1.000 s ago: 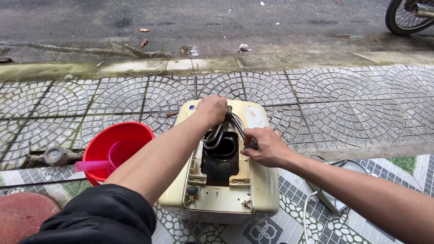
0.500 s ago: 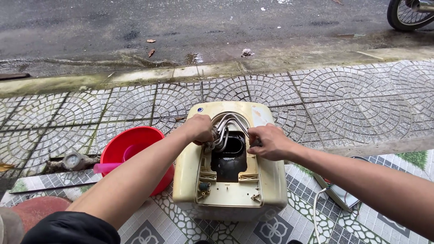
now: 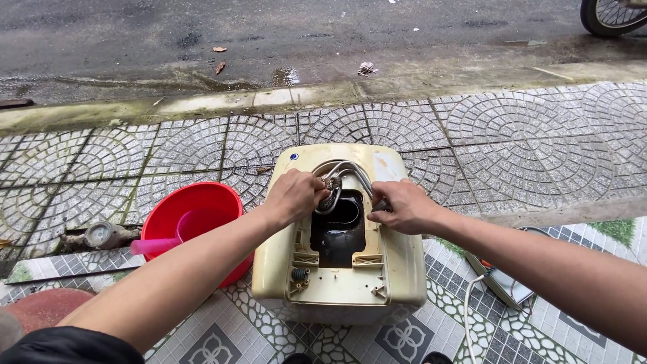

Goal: Cleaning the interior of a water heater tank and attempting to reinstall the heating element assembly.

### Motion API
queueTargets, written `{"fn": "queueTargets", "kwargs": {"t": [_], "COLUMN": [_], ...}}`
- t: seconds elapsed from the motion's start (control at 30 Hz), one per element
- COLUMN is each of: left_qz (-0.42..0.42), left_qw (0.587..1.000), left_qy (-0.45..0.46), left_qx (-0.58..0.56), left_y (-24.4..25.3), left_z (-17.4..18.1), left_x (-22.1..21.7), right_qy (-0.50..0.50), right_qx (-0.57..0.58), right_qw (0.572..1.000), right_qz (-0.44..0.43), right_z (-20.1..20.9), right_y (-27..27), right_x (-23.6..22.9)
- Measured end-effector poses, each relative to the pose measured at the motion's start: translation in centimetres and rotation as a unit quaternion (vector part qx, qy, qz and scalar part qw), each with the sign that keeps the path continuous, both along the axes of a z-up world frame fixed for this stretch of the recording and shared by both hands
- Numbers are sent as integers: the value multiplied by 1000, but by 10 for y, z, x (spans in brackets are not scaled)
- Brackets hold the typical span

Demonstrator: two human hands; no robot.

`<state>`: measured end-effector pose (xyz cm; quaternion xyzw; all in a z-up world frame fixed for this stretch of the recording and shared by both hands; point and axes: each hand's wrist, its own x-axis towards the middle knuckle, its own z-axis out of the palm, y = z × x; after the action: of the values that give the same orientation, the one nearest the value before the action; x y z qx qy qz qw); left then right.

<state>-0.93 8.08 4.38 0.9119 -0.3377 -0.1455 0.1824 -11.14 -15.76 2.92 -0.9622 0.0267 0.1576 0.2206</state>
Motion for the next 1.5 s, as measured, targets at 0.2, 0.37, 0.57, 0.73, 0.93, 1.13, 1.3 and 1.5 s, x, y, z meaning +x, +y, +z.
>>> {"fn": "queueTargets", "kwargs": {"t": [0.2, 0.37, 0.57, 0.73, 0.93, 1.13, 1.3, 1.5], "left_qz": [-27, -1, -27, -2, -9, -25, -20, -73], "left_qw": [993, 994, 999, 999, 996, 992, 998, 988], "left_qy": [-41, 21, -32, -50, -89, -124, -46, 131], "left_qx": [-107, -111, -8, 18, 12, 25, 32, 41], "left_y": [-11, -28, -29, -33, -49, -76, -60, 14], "left_z": [-16, -17, -28, -27, -34, -65, -36, 36], "left_x": [-3, 15, 38, 42, 46, 71, 73, 76], "right_qy": [-7, -12, -10, -14, -21, -19, -6, 23], "right_qx": [-5, -16, -7, -35, -63, -70, -55, -29], "right_qw": [1000, 1000, 1000, 999, 997, 996, 997, 998], "right_qz": [7, 15, 26, 31, 41, 43, 49, 51], "right_z": [8, 12, 12, 9, 4, 2, 4, 9], "right_y": [3, 4, 3, 6, 5, 5, -1, 0], "right_x": [2, 9, 9, 6, 5, 9, 5, 2]}}
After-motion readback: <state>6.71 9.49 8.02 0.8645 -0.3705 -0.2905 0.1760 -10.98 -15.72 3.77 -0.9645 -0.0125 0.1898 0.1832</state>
